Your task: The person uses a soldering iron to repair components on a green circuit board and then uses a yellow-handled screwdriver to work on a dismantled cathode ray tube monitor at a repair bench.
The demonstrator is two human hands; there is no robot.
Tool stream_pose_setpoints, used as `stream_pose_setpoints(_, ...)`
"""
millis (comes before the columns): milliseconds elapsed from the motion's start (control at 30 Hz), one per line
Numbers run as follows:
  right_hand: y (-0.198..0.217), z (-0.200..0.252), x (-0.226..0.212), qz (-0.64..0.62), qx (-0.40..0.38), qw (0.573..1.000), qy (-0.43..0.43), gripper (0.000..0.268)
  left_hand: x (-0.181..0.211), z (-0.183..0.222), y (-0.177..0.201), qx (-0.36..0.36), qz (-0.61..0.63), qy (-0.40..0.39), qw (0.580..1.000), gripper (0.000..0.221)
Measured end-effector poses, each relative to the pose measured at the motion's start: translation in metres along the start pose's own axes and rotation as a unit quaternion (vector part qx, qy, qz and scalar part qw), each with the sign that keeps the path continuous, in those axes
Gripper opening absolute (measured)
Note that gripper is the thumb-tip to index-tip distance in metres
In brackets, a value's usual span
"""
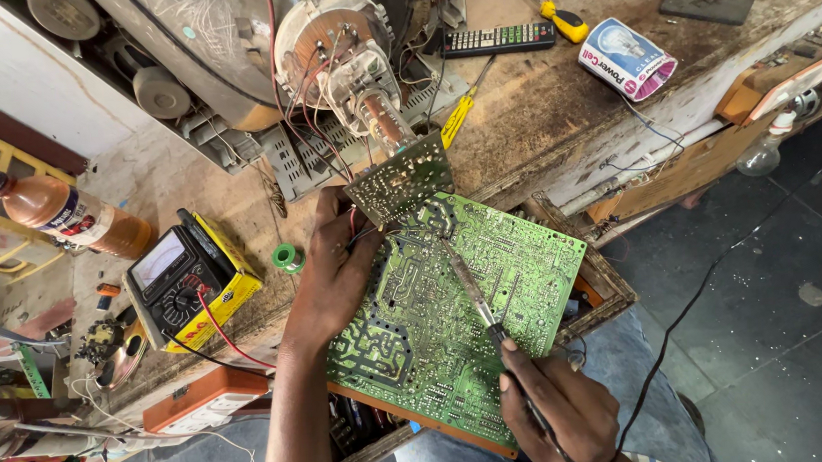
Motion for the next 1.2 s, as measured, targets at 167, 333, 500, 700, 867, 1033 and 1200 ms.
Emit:
stream_pose_setpoints(167, -0.003, 0.0, -0.007, -0.006, -0.022, 1.0, 0.017, 0.049, -0.003, 0.0, 0.001, 0.002, -0.019, 0.015, 1.0, 0.015)
stream_pose_setpoints(333, -0.011, 0.003, -0.003, -0.015, -0.054, 0.998, -0.002, 0.051, -0.001, 0.0, -0.001, -0.006, -0.01, 0.021, 1.0, 0.017)
stream_pose_setpoints(500, -0.013, 0.004, -0.005, 0.001, -0.063, 0.998, 0.006, 0.052, 0.002, -0.001, -0.002, -0.006, -0.009, 0.021, 1.0, 0.02)
stream_pose_setpoints(700, -0.014, 0.001, -0.007, 0.007, -0.064, 0.998, 0.002, 0.051, 0.008, -0.001, -0.004, -0.006, 0.004, 0.003, 1.0, 0.025)
stream_pose_setpoints(867, -0.013, -0.002, -0.014, 0.006, -0.058, 0.998, 0.008, 0.051, 0.012, 0.0, -0.005, -0.001, 0.004, -0.003, 1.0, 0.023)
stream_pose_setpoints(1033, -0.01, -0.005, -0.017, 0.005, -0.058, 0.998, 0.025, 0.051, 0.015, -0.001, -0.005, 0.011, 0.003, -0.018, 1.0, 0.027)
stream_pose_setpoints(1200, -0.012, -0.002, -0.012, 0.005, -0.068, 0.997, 0.026, 0.052, 0.012, -0.001, -0.006, 0.014, 0.001, -0.007, 1.0, 0.025)
Point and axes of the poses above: each hand's wrist, its own z-axis away from the middle knuckle, its own y-axis out of the back of the hand, x = y × z, the point moved 9 cm from there along -z, towards the middle knuckle, and after that the axes turned 11 degrees about z, right-handed, at the moved point
